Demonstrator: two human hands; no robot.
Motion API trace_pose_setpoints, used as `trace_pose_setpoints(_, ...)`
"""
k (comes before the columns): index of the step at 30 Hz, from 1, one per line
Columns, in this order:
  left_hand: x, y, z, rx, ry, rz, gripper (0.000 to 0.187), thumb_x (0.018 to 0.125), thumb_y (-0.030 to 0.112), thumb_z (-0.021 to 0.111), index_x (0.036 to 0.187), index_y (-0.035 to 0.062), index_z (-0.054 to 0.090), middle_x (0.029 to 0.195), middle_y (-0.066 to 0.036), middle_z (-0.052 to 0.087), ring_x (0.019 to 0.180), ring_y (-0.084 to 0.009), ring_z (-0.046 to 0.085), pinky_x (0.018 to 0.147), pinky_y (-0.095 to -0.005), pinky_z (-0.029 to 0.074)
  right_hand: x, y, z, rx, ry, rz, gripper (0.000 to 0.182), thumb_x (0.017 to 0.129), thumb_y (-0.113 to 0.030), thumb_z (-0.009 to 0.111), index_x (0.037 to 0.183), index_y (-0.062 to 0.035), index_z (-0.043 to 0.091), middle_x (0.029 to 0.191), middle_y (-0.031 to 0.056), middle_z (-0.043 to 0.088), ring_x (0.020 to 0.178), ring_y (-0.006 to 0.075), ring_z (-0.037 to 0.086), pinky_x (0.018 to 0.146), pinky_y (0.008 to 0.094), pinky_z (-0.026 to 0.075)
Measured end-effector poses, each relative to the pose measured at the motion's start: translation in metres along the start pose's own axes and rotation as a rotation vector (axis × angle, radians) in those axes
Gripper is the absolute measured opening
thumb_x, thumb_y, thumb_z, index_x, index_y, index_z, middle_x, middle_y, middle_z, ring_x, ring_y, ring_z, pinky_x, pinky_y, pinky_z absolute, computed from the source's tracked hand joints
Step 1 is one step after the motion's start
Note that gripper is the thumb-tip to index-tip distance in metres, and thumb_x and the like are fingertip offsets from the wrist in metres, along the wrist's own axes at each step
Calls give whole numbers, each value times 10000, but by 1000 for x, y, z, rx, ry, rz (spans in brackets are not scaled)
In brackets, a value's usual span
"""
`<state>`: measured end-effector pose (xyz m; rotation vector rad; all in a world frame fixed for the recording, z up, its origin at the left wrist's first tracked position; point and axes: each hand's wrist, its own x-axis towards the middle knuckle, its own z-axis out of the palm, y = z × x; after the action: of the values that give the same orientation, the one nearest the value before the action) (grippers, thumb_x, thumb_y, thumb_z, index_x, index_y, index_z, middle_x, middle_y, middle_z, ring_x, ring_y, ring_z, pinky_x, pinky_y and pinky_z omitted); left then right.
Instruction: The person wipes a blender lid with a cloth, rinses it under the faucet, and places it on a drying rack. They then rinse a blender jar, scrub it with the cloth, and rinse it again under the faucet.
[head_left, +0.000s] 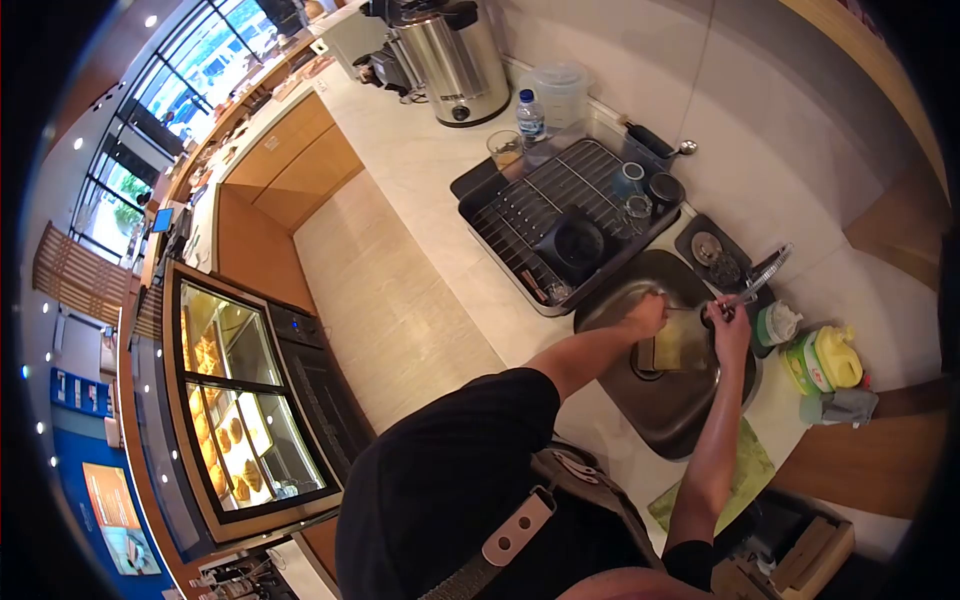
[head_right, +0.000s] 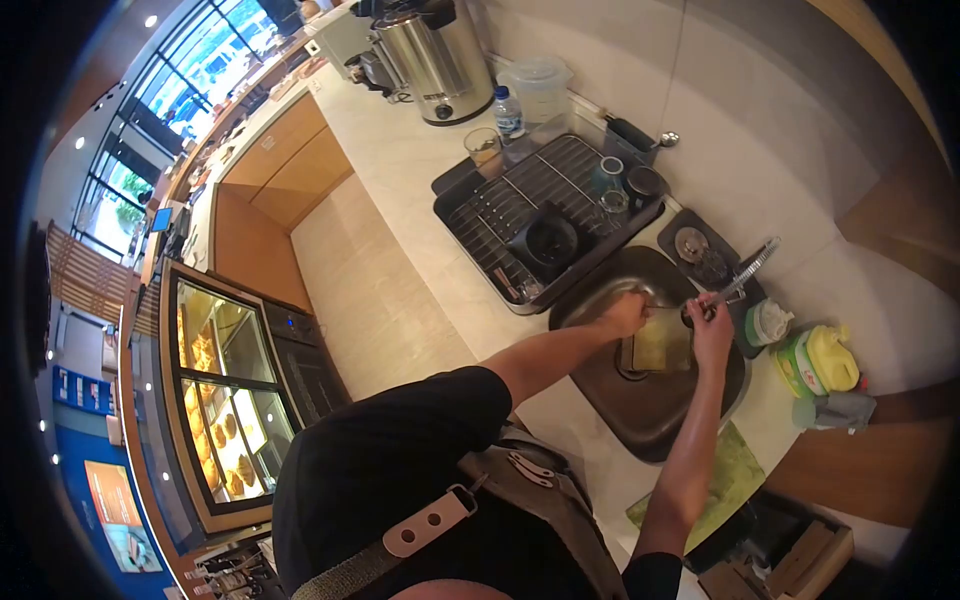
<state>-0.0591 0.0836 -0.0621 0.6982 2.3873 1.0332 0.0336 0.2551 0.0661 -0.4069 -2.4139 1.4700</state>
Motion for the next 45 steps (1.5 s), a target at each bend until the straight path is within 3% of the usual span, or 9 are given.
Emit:
trace_pose_setpoints(7,-42,41,-22,-95,8,-190,919,784,143,684,1536,147,155,1400,-345,407,1267,-523,452,1079,-498,406,4,-11,-7,35,-86,75,151,905,-74,692,979,-34,566,924,29,631,822,103,615,733,248,492)
trace_pose_setpoints(13,-7,14,-5,72,146,351,864,699,38,683,1484,123,331,1483,-227,346,1380,-474,323,1131,-452,355,-5,-17,-13,293,-192,62,171,884,-80,716,945,-35,563,870,42,619,762,94,595,710,246,484)
trace_pose_setpoints(17,25,4,9,-295,43,446,755,662,-12,646,1388,106,473,1409,-197,415,1331,-415,399,1120,-434,356,-7,-17,-16,-4,-71,121,170,890,-88,711,981,-26,583,901,28,627,775,91,593,699,260,483)
trace_pose_setpoints(22,33,-1,28,-346,196,607,679,719,-73,544,1369,115,475,1325,-197,467,1292,-390,432,1067,-445,404,-4,-18,6,174,-43,42,174,894,-105,711,984,-25,586,884,41,642,737,96,591,686,268,472)
trace_pose_setpoints(31,-14,28,14,-458,290,14,460,718,-73,511,1169,17,527,1160,-228,507,1172,-439,499,997,-452,428,5,-28,18,140,8,55,162,911,-112,681,976,-24,562,816,31,617,747,111,593,707,280,466)
trace_pose_setpoints(37,-3,-24,14,-681,15,261,589,692,24,621,1274,41,536,1219,-184,574,1215,-364,525,1052,-394,397,2,-19,11,41,6,32,189,890,-132,708,964,-35,564,821,18,604,763,102,572,725,259,463)
trace_pose_setpoints(40,0,-53,12,-241,111,621,665,664,-17,636,1317,70,548,1314,-163,564,1250,-327,520,1095,-384,372,3,-11,17,269,-35,-1,222,868,-147,737,939,-28,563,788,6,581,751,91,550,718,259,465)
trace_pose_setpoints(42,-14,-49,-13,-254,-77,564,707,635,-44,653,1324,85,556,1343,-165,558,1262,-321,516,1115,-390,361,5,-10,3,196,-156,-4,214,869,-176,749,922,-71,571,856,-26,547,767,100,532,717,272,460)
trace_pose_setpoints(45,-20,-41,-17,33,-26,367,460,788,51,687,1237,65,585,1262,-199,594,1213,-367,538,1065,-425,403,6,-32,15,44,-52,-16,274,866,-277,758,879,-64,585,768,-18,557,736,95,530,711,271,460)
